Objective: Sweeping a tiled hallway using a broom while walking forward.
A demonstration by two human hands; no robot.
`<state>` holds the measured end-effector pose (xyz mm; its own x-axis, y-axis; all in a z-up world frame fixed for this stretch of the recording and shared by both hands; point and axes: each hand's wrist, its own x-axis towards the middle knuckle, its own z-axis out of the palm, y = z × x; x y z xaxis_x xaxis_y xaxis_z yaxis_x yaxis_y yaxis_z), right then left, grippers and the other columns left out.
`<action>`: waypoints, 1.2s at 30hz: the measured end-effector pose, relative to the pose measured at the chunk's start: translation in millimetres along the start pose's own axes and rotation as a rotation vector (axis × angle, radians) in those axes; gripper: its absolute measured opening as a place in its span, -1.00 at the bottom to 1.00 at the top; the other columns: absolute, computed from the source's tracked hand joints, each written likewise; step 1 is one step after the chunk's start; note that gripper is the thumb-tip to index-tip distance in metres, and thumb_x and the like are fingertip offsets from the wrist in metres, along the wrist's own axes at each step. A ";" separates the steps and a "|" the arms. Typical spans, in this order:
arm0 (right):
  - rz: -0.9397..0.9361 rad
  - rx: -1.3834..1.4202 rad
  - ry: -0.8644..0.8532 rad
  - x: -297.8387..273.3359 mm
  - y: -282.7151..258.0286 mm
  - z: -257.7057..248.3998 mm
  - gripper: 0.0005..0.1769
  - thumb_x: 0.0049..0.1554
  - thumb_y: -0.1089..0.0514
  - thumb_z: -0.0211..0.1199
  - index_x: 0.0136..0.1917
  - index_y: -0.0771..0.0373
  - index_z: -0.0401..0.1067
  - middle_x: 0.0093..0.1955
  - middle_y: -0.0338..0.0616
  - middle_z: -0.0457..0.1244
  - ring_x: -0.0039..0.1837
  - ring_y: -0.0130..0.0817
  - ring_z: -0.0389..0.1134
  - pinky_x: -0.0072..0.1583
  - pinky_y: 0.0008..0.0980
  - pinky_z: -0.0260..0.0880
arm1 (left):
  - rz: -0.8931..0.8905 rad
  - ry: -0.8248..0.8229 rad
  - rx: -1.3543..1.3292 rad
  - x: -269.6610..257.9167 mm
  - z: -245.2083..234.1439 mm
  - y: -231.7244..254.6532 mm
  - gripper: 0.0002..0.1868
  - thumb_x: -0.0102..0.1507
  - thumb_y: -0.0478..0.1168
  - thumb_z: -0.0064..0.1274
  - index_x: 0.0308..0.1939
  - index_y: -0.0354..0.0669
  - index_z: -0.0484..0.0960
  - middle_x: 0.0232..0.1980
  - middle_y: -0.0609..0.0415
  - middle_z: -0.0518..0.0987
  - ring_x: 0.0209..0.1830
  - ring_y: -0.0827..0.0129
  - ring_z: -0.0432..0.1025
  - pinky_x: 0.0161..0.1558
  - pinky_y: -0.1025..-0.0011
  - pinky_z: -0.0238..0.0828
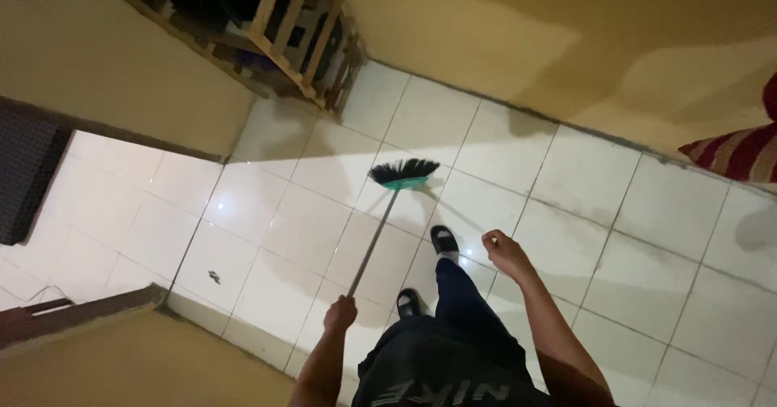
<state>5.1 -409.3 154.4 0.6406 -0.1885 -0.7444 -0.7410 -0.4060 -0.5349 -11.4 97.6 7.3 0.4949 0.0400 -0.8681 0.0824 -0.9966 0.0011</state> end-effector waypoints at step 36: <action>-0.366 -0.971 0.010 181.4 -22.5 -29.7 -0.27 0.51 -0.16 -0.11 0.87 -0.01 0.10 0.85 0.00 0.05 0.87 0.05 -0.04 0.77 0.21 -0.21 | 0.005 0.134 -0.150 116.8 -169.2 208.2 -0.51 0.52 -0.01 -0.17 0.48 -0.07 0.49 0.17 -0.28 0.76 0.31 -0.20 0.67 0.27 -0.18 0.61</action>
<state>143.9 -460.9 43.2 0.7987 0.0860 -0.5955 -0.0221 -0.9849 -0.1719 210.0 -93.0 -9.8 0.6055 0.0545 -0.7940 0.2026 -0.9753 0.0876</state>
